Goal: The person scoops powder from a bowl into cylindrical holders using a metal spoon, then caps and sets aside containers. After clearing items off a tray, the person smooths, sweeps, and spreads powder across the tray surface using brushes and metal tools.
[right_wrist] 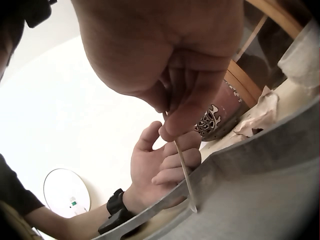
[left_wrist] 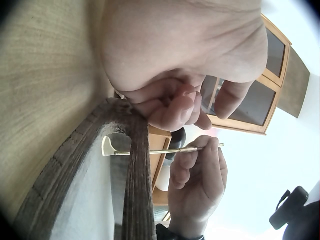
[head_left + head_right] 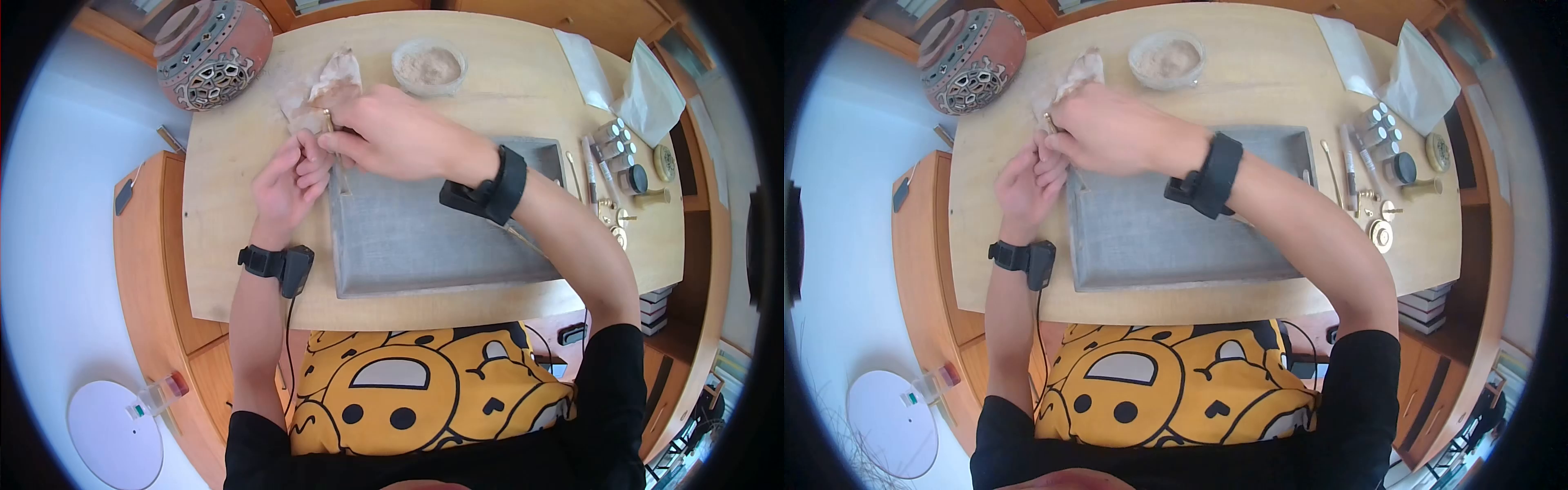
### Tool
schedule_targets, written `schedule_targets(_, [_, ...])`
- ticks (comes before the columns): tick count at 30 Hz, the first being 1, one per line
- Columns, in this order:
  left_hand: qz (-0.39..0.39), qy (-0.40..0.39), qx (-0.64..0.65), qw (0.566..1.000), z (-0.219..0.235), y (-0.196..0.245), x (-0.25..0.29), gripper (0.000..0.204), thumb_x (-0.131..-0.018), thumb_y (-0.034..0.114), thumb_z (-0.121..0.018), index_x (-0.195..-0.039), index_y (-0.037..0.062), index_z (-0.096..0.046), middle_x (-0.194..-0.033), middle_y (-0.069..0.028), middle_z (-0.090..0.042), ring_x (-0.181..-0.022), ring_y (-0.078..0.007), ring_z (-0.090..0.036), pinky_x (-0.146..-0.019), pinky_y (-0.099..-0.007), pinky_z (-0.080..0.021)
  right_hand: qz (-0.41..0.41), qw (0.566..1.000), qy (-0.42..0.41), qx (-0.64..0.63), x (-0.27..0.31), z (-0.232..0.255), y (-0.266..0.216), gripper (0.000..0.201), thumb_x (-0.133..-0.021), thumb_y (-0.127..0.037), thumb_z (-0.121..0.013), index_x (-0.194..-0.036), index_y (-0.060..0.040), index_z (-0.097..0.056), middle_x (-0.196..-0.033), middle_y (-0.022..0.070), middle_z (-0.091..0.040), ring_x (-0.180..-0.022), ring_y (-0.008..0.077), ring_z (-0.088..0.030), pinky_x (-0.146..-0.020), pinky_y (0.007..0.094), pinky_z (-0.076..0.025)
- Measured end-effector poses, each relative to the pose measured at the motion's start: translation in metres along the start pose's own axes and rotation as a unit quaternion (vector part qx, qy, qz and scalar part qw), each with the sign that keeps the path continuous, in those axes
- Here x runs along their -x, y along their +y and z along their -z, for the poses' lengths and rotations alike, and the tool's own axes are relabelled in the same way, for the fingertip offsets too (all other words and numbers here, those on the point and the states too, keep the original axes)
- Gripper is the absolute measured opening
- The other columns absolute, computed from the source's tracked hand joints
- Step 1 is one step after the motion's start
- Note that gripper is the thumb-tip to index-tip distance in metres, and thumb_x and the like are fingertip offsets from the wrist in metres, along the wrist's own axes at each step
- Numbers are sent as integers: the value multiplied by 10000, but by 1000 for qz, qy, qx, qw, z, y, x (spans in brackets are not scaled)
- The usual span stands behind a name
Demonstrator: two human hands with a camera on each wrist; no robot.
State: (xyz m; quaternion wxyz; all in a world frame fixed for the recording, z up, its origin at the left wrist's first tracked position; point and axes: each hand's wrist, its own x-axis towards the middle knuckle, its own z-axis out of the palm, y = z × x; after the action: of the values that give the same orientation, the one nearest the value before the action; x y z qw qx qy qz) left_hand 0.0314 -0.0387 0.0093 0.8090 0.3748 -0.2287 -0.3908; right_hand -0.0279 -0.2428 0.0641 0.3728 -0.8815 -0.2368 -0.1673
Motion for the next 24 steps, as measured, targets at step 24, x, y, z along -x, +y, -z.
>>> schedule_targets(24, [0, -19, 3, 1000, 5, 0, -1, 240, -940, 264, -522, -878, 45, -445, -737, 25, -330, -596, -60, -322, -464, -191, -281, -150, 988, -5, 29, -21, -9, 5, 339, -934, -193, -537, -720, 44, -651, -588, 136, -656, -578, 272, -683, -628, 373, -554])
